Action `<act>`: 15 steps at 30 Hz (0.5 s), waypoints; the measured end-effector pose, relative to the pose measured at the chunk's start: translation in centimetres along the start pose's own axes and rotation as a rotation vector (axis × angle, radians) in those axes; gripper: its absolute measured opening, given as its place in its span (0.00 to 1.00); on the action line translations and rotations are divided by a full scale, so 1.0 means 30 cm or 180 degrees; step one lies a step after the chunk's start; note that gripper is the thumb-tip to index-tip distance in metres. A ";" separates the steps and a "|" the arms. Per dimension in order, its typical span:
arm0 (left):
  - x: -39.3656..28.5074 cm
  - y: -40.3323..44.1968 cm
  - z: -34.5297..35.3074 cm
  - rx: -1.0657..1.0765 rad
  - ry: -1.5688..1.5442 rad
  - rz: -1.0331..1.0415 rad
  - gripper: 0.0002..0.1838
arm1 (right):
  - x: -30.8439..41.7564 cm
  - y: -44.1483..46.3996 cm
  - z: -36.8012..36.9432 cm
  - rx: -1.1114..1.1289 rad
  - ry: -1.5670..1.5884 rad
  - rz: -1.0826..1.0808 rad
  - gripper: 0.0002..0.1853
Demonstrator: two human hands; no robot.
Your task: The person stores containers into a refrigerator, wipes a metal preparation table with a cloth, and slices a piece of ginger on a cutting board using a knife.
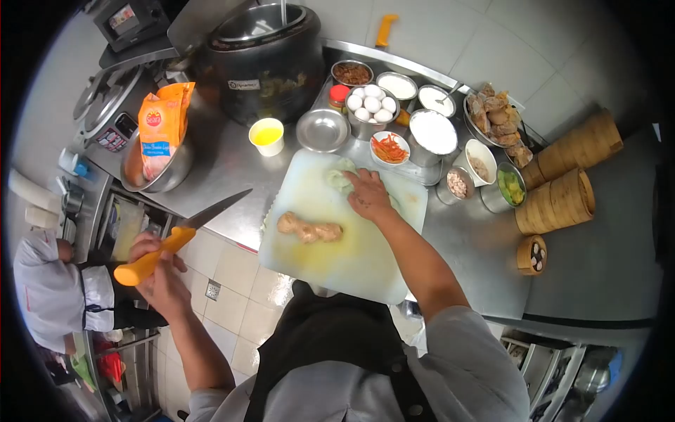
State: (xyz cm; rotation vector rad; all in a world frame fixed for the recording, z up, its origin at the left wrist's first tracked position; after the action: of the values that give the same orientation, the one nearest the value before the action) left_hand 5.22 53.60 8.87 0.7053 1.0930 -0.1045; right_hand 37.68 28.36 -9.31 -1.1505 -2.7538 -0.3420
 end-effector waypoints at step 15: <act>0.175 0.114 0.128 0.0423 -0.1178 -0.0535 0.10 | -0.660 -0.997 -0.417 0.0288 -0.1718 0.1940 0.15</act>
State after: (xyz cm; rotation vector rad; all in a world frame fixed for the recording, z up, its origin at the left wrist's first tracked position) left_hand 12.12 55.42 7.11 0.6790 0.7920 -0.4382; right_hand 30.63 -8.81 -6.07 -2.2187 -2.5625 0.1941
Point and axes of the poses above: each hand's wrist, its own y-axis towards the middle knuckle, its own z-axis out of the palm, x = y × z, the point moved 2 cm from there along y, towards the middle knuckle, and after that the axes turned 9 degrees about -y, right-handed, at the moved point
